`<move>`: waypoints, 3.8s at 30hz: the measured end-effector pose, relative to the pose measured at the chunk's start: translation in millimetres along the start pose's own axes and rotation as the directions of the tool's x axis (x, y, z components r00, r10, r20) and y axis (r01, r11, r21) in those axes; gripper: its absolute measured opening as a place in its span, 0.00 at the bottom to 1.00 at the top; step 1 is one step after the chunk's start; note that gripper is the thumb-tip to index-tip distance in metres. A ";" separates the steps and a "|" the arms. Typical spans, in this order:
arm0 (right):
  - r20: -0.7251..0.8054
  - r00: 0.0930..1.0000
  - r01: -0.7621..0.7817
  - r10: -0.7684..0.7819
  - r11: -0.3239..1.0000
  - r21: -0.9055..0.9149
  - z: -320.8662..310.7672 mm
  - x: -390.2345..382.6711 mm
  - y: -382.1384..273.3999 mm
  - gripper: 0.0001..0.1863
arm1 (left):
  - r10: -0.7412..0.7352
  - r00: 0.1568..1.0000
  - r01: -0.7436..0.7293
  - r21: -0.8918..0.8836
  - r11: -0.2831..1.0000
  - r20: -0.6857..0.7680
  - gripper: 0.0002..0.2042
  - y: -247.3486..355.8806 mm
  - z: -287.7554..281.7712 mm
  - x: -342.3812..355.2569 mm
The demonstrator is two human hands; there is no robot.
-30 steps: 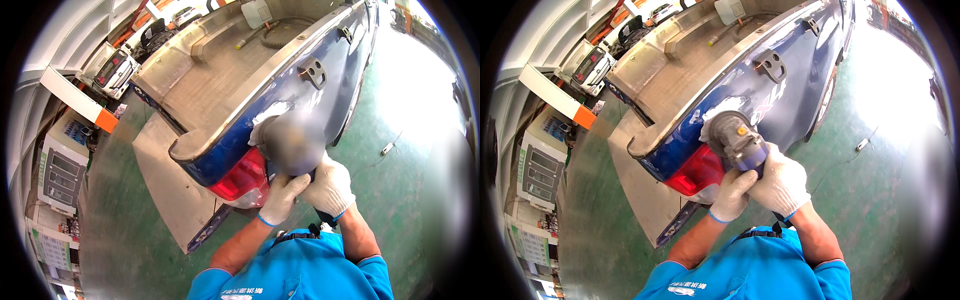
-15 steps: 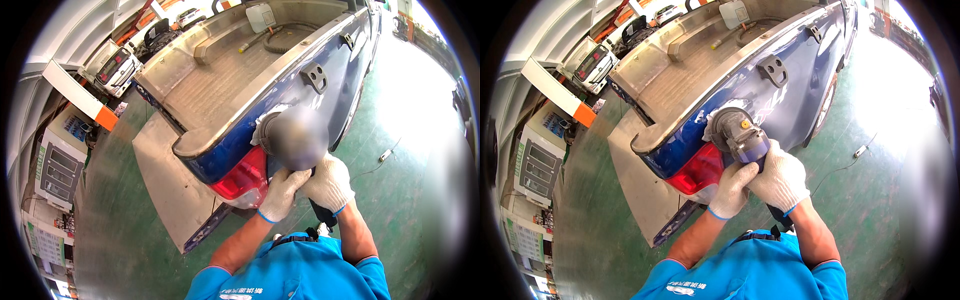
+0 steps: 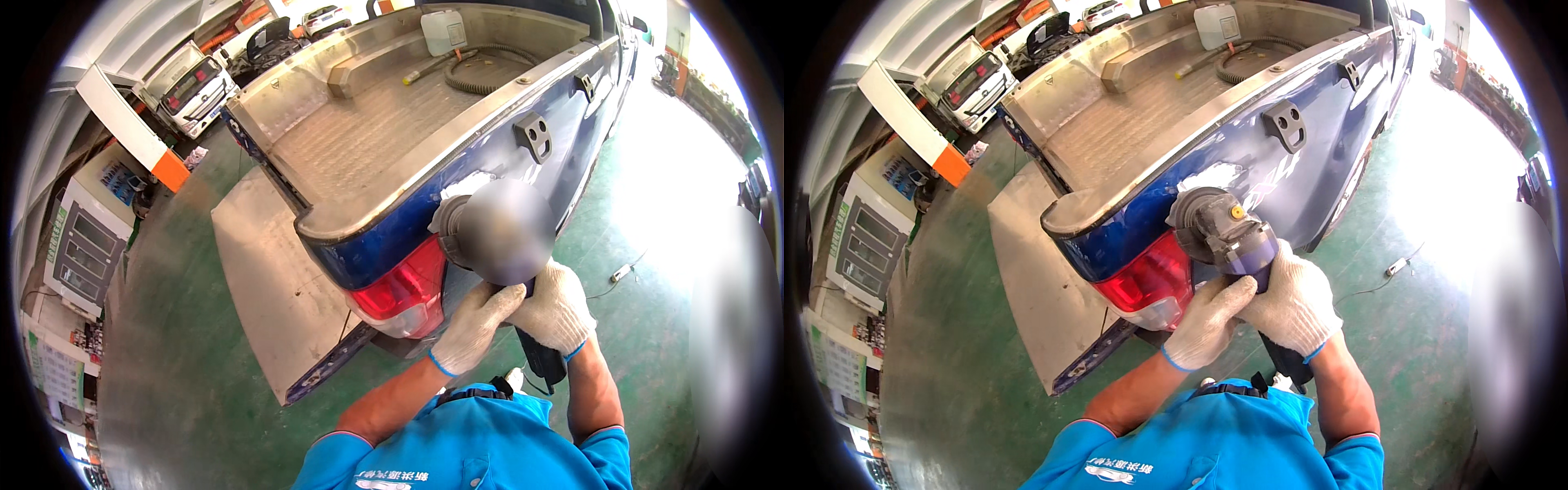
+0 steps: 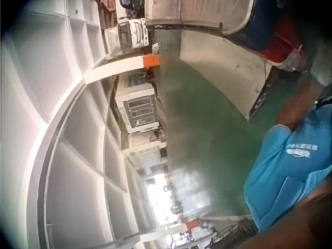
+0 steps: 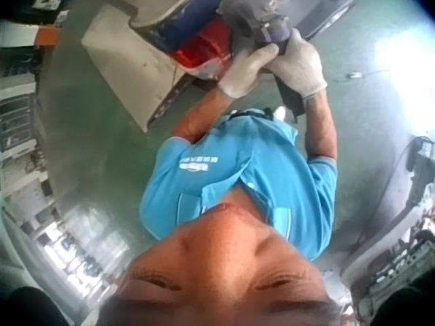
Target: The person uses an angle grinder to remove paint from the rear quarter panel and bumper area of a blue pickup truck. They repeatedly grind the surface, creating sparks, and pause to wipe away dust with their gloved hand to check the progress.
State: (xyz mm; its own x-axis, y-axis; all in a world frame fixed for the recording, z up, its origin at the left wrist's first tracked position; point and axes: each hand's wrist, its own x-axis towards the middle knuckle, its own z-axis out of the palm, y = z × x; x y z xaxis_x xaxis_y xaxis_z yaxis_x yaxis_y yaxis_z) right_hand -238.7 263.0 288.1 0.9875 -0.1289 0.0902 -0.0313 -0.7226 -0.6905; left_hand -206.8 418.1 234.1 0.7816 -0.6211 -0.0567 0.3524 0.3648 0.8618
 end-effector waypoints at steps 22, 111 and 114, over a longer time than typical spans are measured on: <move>0.057 0.998 -0.007 0.008 1.000 -0.013 -32.2 5.7 -46.5 0.37 | -0.061 0.990 0.073 -0.089 0.993 0.127 0.25 43.0 5.7 -7.7; -0.057 0.993 0.100 -0.099 0.995 0.023 -27.4 24.0 -10.7 0.34 | -0.009 1.000 0.009 -0.028 1.000 -0.002 0.25 39.4 20.5 21.3; 0.048 0.998 -0.035 0.034 0.999 0.005 -35.9 31.5 -19.7 0.38 | -0.006 1.000 0.006 -0.053 0.999 0.003 0.23 43.0 24.2 24.0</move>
State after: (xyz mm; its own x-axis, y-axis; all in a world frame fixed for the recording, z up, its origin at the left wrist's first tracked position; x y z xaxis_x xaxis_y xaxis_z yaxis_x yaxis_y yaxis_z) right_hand -212.4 248.8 330.3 0.9922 -0.1208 0.0317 -0.0646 -0.7142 -0.6970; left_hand -185.4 402.1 281.9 0.7781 -0.6252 -0.0609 0.3841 0.3968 0.8337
